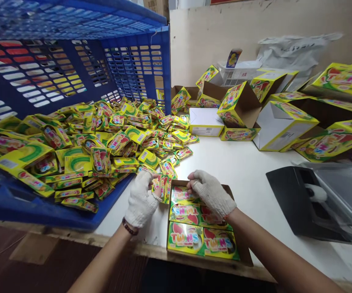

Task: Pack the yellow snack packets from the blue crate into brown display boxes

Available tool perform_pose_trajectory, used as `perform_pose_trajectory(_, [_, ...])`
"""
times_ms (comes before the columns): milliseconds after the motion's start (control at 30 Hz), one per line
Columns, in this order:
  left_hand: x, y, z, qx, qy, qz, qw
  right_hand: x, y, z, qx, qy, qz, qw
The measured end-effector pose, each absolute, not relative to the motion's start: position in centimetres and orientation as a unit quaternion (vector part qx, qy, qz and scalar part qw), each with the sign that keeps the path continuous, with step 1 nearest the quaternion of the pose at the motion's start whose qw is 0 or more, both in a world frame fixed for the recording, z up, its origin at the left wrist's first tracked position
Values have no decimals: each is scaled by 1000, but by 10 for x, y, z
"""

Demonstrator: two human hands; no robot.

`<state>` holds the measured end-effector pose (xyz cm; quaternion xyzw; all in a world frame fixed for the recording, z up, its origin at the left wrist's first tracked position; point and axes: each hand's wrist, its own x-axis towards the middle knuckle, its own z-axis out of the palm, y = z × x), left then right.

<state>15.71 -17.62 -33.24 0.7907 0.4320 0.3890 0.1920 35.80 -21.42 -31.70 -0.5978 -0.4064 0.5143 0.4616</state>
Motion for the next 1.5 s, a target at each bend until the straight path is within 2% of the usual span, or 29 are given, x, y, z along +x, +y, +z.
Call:
perform_pose_trajectory(100, [148,-166,-354,855,418,260,166,361,-222,-323,-606,-424,519,428])
perform_pose_trajectory(167, [147,-164,-370,885,368,225,175,358,-225,-327,-610,-421,525,419])
perform_pose_trajectory(300, [147,-160,-383,870,361,261,211,349,-228,-324,-625,-468,481,399])
perform_pose_trajectory(400, [151,-159,-368,867,363,313,134,341,-230,-316,-591,-515,473,402])
perform_pose_trajectory(500, [164,-170,-345,868,340,358,41,332,-233,-309,-529,-531,478,457])
perform_pose_trajectory(567, [176,-183,-330,867,329,372,34,331,-234,-306,-533,-526,444,492])
perform_pose_trajectory(633, [185,-194,-320,873,317,361,77,340,-234,-304,-568,-520,398,499])
perform_pose_trajectory(733, [185,-200,-317,858,339,357,145,367,-234,-304,-629,-548,332,441])
perform_pose_trajectory(900, [161,-177,-352,713,563,390,153,393,-232,-314,-702,-588,265,301])
perform_pose_trajectory(1000, [155,-166,-378,644,644,365,193,384,-225,-325,-704,-599,258,282])
perform_pose_trajectory(1133, [161,-162,-393,603,647,347,312,366,-218,-336,-687,-657,207,232])
perform_pose_trajectory(1267, [165,-160,-394,574,617,383,379,354,-222,-340,-686,-696,137,162])
perform_pose_trajectory(1367, [161,-163,-385,569,581,411,411,358,-226,-342,-620,-754,144,164])
perform_pose_trajectory(1500, [158,-171,-354,521,536,531,398,377,-230,-340,-570,-717,280,287])
